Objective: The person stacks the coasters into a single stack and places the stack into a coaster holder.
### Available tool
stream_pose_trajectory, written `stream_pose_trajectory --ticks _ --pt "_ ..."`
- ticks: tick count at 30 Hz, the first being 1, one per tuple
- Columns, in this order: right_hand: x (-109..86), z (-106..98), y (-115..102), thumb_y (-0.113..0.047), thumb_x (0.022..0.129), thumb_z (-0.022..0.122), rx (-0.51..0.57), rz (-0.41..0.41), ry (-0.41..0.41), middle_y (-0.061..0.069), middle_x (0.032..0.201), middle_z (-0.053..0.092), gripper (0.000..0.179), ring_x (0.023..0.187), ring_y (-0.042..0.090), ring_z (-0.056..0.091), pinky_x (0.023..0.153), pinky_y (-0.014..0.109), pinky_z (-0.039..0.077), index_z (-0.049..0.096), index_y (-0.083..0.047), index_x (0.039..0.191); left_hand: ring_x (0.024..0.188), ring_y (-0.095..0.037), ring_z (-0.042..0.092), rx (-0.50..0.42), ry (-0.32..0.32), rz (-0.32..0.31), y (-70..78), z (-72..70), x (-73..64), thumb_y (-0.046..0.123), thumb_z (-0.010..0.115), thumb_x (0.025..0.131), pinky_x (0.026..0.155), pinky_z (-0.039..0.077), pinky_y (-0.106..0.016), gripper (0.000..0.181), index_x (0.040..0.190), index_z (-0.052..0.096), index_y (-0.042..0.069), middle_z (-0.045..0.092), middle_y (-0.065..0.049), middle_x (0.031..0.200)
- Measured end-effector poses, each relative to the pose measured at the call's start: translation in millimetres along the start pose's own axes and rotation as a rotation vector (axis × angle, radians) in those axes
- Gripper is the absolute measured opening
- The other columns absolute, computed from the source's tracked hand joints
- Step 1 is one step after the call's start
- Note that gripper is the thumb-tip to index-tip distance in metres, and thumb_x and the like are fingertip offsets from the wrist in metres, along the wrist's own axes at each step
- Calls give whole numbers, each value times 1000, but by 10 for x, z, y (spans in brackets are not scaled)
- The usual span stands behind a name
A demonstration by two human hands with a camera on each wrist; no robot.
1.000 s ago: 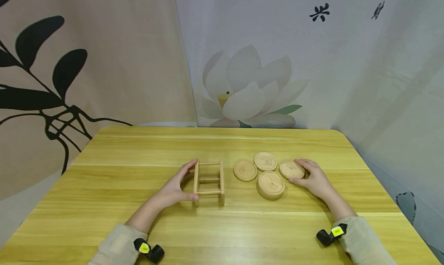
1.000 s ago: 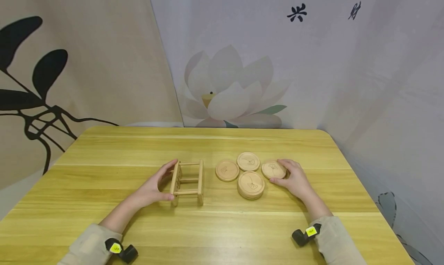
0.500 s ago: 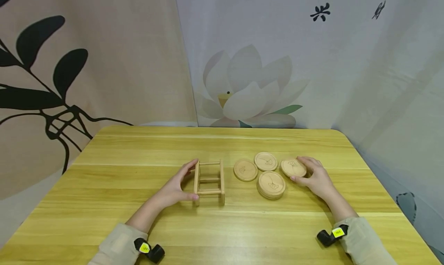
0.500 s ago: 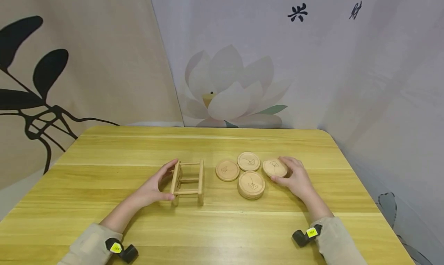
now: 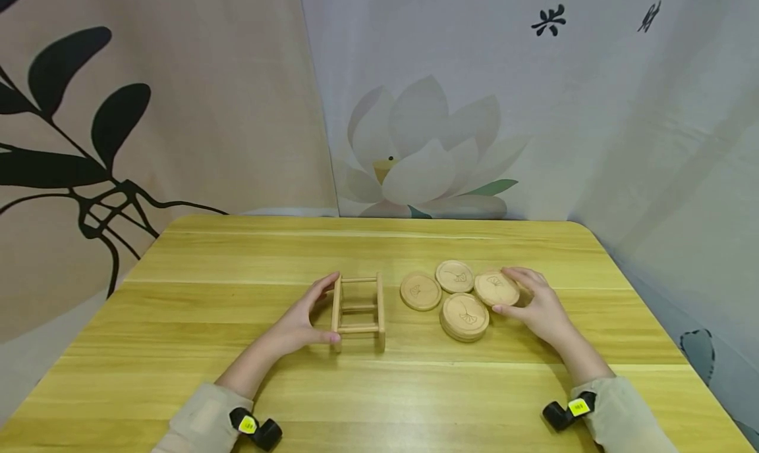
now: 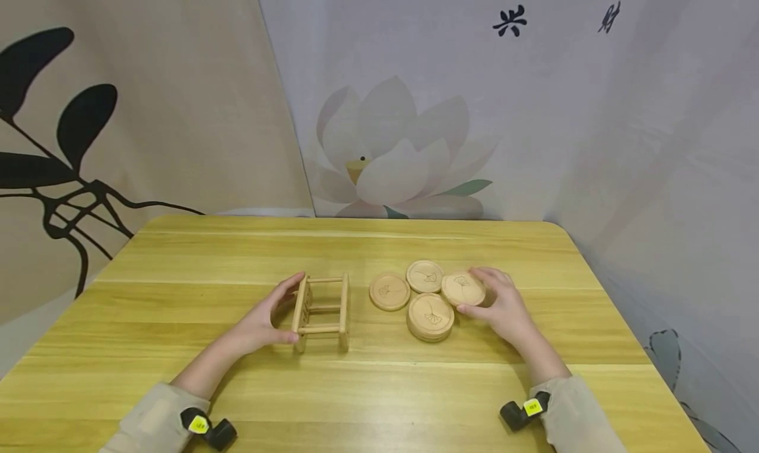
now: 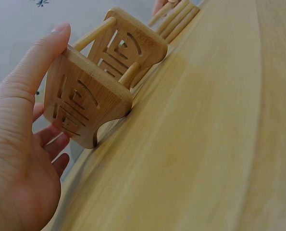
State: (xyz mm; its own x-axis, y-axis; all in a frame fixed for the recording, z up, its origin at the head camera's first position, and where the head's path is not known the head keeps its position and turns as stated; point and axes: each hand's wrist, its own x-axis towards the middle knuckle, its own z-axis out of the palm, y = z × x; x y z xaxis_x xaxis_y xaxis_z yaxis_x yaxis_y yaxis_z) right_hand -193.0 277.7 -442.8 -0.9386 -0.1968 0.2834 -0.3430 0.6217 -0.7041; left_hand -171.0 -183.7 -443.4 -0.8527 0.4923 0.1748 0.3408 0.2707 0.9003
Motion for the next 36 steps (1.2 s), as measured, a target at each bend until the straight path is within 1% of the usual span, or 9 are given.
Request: stream_pose_trajectory --ticks 4,9,13,15,22,29,32,36 --pt "-6 22 -53 -26 73 85 4 -9 -4 22 139 41 77 130 44 30 101 68 23 50 1 136 137 -42 22 -2 -3 13 -9 -3 -1 45 83 71 107 17 -63 108 154 18 21 21 -8 155" --pt "-11 56 -111 -25 72 86 23 -32 -9 21 138 42 77 129 42 31 101 67 24 51 0 136 137 -42 22 2 -3 10 -24 -5 -2 44 83 71 107 17 -64 108 154 18 23 21 -7 155" --pt "-21 86 -160 -23 70 87 27 -53 -15 17 136 45 76 128 39 33 102 65 25 53 -1 135 136 -42 22 0 0 12 -25 -6 -2 44 83 71 107 17 -64 110 154 18 18 21 -8 155" --pt "-31 104 -186 -22 69 88 28 -67 -18 17 136 45 77 128 38 34 102 65 25 53 -1 134 136 -42 23 0 0 15 -24 -6 -2 44 83 71 107 17 -64 110 154 18 18 21 -8 155" --pt "-64 175 -264 -20 67 89 34 -116 -29 18 135 47 77 126 37 36 102 65 26 55 -1 133 137 -41 22 -1 -2 18 -18 -4 3 44 83 71 107 17 -63 107 154 19 24 21 -8 155" --pt "-97 232 -327 -18 66 89 52 -132 -52 16 134 48 76 125 35 38 102 62 28 56 -1 131 137 -41 22 5 -4 13 -15 1 9 46 82 71 107 18 -63 110 154 18 14 20 -8 155" --pt "-103 255 -338 -20 66 89 51 -130 -67 17 134 47 76 126 35 38 103 62 27 56 -1 132 137 -41 22 5 -4 14 -15 2 9 47 82 71 107 17 -63 110 154 17 15 20 -8 155" --pt "-110 283 -345 -23 66 89 49 -138 -81 17 135 47 77 126 36 38 102 64 27 55 -1 132 137 -41 22 1 -2 13 -15 0 3 46 82 71 107 18 -63 109 154 18 18 20 -7 155"
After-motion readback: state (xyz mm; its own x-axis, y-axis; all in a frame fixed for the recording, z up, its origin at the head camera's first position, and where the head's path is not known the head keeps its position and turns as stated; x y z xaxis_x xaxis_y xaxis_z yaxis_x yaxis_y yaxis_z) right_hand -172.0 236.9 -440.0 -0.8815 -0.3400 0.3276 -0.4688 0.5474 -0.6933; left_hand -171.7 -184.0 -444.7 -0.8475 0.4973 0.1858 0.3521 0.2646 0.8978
